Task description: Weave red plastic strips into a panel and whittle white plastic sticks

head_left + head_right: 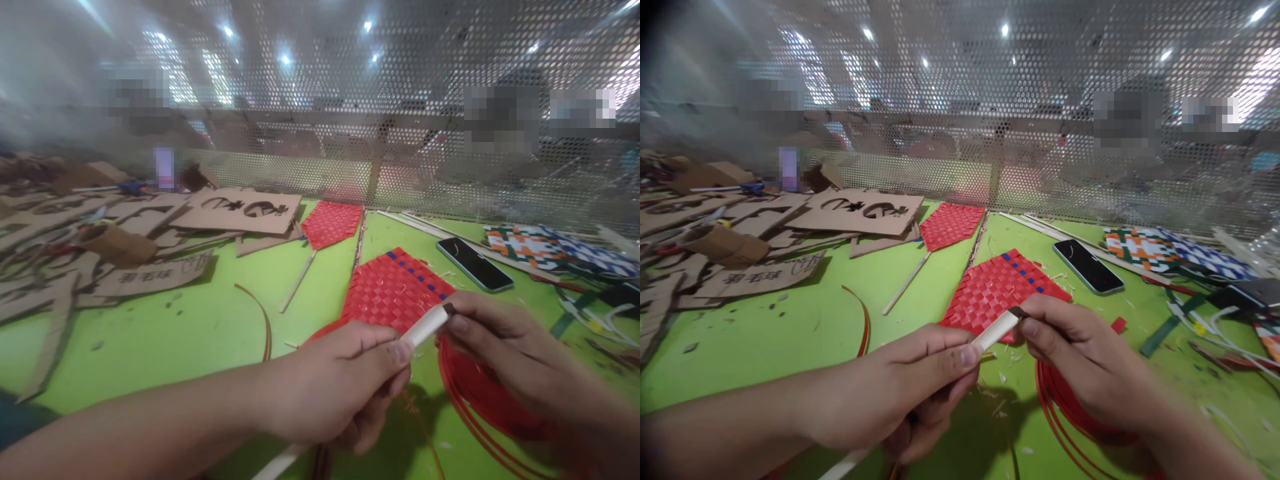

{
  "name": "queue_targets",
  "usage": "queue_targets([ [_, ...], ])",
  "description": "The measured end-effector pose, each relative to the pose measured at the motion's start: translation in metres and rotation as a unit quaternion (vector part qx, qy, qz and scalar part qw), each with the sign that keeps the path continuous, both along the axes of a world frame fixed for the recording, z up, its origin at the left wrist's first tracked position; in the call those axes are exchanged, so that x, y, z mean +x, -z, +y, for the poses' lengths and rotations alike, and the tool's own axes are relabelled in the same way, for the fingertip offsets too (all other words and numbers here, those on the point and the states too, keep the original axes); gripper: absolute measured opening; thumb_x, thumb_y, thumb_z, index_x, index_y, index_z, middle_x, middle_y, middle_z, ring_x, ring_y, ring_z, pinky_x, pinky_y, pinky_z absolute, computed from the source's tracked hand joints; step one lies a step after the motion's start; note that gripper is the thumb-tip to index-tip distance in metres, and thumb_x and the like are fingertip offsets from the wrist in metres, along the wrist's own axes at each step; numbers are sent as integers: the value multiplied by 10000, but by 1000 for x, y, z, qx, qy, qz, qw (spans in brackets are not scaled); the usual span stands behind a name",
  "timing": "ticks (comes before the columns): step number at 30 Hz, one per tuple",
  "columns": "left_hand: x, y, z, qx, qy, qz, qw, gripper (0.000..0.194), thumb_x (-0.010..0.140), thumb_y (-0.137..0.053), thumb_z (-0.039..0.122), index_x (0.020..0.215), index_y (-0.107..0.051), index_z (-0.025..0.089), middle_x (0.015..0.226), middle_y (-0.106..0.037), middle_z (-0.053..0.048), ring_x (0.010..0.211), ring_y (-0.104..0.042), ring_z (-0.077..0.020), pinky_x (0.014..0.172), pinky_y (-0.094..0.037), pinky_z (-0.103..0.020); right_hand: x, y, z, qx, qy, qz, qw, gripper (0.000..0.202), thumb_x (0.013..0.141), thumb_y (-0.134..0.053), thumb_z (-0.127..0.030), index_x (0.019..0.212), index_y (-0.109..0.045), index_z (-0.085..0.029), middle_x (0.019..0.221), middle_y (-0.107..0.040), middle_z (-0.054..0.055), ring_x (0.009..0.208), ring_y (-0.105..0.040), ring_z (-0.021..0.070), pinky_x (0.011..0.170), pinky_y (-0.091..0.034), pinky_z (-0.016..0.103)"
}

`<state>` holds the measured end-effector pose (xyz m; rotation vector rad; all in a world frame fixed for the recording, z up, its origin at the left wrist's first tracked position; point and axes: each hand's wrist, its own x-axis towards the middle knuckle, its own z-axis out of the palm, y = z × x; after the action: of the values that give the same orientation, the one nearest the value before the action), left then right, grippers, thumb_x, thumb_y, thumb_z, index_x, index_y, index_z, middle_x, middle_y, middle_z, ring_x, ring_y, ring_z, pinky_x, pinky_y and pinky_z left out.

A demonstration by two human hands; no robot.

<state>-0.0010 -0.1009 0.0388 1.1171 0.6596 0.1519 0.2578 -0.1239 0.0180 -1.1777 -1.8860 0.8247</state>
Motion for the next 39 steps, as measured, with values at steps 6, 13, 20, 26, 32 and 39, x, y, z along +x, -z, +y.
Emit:
queue_targets([
  [6,0,3,-1,-6,-10,-40,999,409,1131,-435,455,803,-471,214,505,-386,122,360,-388,-47,366,-321,-125,-12,9,-3,-42,5,127,991,256,1058,-647,-439,890,-696,-252,656,-522,-42,537,-438,98,467,-394,177],
  [13,0,-2,1,-24,-8,4,1000,396,1121,-461,463,813,-482,215,500,-392,119,356,-408,-58,344,-289,-131,-1,3,1,-1,19,-9,1000,271,1046,-646,-456,908,-751,-247,763,-671,13,658,-606,150,574,-531,227],
  [20,1,-3,-2,-13,-11,50,999,399,1116,-436,474,804,-465,226,487,-375,113,354,-401,-70,331,-276,-139,7,-7,4,9,-33,-69,997,261,1080,-582,-425,982,-777,-282,762,-693,0,649,-602,152,618,-533,237],
  [26,1,-6,-3,-4,-11,23,1000,403,1128,-431,454,806,-475,215,518,-409,111,366,-416,-49,356,-295,-120,3,7,-1,-37,-17,25,999,223,1055,-648,-417,923,-729,-257,748,-644,-4,642,-580,140,547,-494,210],
  [32,1,-4,1,10,-16,-27,999,392,1136,-436,432,819,-488,207,530,-440,100,402,-412,-46,408,-333,-116,-4,9,-1,28,16,40,999,225,1071,-619,-419,925,-718,-279,704,-610,-28,593,-535,124,534,-464,206],
  [39,1,8,1,16,-39,-74,996,402,1113,-478,491,864,-554,185,568,-391,93,446,-346,-51,428,-309,-127,0,1,2,125,35,-76,989,272,1120,-494,-354,965,-703,-277,712,-654,-27,569,-574,130,523,-462,237],
])
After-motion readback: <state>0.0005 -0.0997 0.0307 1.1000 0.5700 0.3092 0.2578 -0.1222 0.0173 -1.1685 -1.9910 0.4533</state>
